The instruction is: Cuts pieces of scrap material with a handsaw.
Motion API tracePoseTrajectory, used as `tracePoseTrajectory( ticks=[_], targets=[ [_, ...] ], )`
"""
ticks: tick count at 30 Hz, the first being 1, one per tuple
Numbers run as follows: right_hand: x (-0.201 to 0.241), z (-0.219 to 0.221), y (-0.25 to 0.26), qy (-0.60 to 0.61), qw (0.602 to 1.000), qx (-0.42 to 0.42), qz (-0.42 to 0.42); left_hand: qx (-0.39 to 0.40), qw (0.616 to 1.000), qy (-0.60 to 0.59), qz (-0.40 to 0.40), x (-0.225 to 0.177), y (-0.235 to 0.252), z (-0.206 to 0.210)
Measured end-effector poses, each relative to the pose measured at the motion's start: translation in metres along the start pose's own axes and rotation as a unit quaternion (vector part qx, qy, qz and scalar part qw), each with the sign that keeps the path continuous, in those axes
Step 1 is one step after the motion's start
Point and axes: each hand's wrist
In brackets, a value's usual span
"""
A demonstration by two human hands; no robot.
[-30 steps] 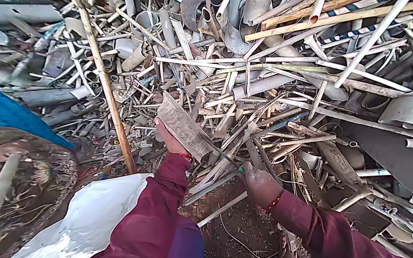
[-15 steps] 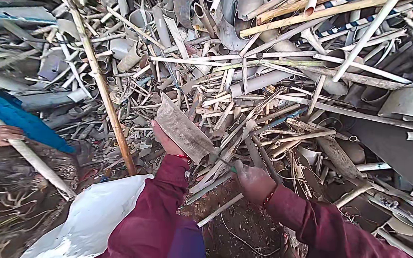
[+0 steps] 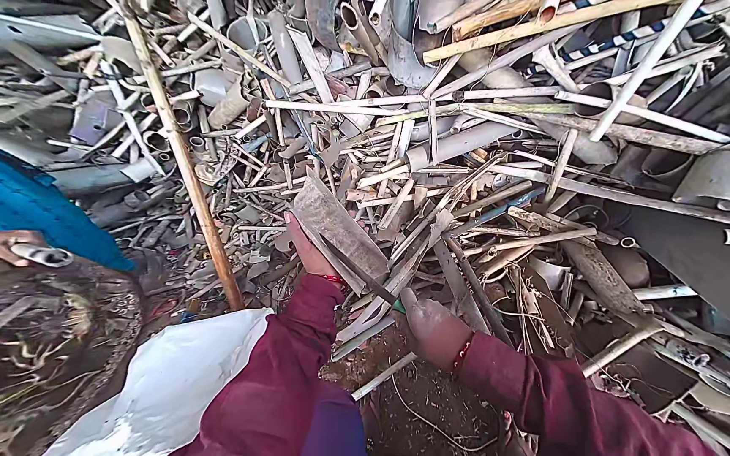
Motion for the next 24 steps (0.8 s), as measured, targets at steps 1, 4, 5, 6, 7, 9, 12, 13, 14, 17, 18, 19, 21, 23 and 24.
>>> tracePoseTrajectory(
  ticks=[1, 4, 5, 6, 7, 9, 12, 13, 14, 17, 18, 19, 21, 23, 24],
  targets=[
    [0.000, -0.002, 0.001, 0.005, 1.000, -0.017, 0.021, -0.006, 1.000, 0.002, -0.001, 0.000, -0.001, 0.001],
    [-0.002, -0.003, 0.005, 0.024, 0.998, -0.041, 0.039, 0.002, 1.000, 0.019, 0.013, 0.006, -0.003, 0.006],
    [-0.003, -0.001, 0.006, 0.031, 0.999, -0.033, 0.008, 0.015, 1.000, 0.021, 0.009, 0.007, -0.003, 0.003],
    [-0.004, 0.001, 0.007, 0.035, 0.999, -0.024, -0.024, 0.028, 0.999, 0.021, -0.003, 0.008, -0.003, -0.001],
    [-0.005, 0.000, 0.008, 0.031, 0.999, -0.023, -0.039, 0.033, 0.999, 0.019, -0.016, 0.008, -0.001, -0.004],
    [-0.007, -0.006, 0.010, 0.005, 0.999, -0.038, -0.003, 0.006, 0.999, 0.010, -0.044, 0.005, -0.004, 0.000],
    [-0.011, -0.009, 0.012, 0.019, 0.999, -0.049, 0.012, -0.043, 0.997, 0.026, -0.061, 0.005, -0.009, 0.012],
    [-0.015, -0.006, 0.012, 0.033, 0.998, -0.042, -0.026, -0.051, 0.997, 0.034, -0.055, 0.006, -0.008, 0.013],
    [-0.017, -0.006, 0.011, 0.036, 0.997, -0.032, -0.054, -0.080, 0.995, 0.044, -0.049, 0.006, -0.007, 0.013],
    [-0.019, -0.026, 0.005, -0.042, 0.997, -0.041, 0.040, -0.157, 0.980, 0.121, -0.016, -0.001, 0.004, 0.005],
    [-0.023, -0.033, 0.005, -0.026, 0.993, -0.076, 0.091, -0.171, 0.973, 0.153, -0.004, -0.002, 0.009, -0.002],
    [-0.030, -0.037, 0.005, 0.017, 0.985, -0.131, 0.113, -0.186, 0.966, 0.178, 0.002, -0.003, 0.013, -0.007],
    [-0.042, -0.034, 0.004, 0.101, 0.957, -0.264, 0.060, -0.217, 0.957, 0.191, -0.013, -0.006, 0.014, -0.007],
    [-0.049, -0.016, 0.010, 0.152, 0.924, -0.346, -0.050, -0.212, 0.959, 0.183, -0.031, -0.006, 0.009, -0.002],
    [-0.047, -0.007, 0.010, 0.160, 0.927, -0.331, -0.080, -0.202, 0.961, 0.187, -0.031, -0.004, 0.005, 0.003]
  ],
)
Point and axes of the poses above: each hand's wrist, its own y-axis towards the middle knuckle, its own z-axis out of the palm, x = y × z, and after that the axes turned 1 degree about y, right-handed
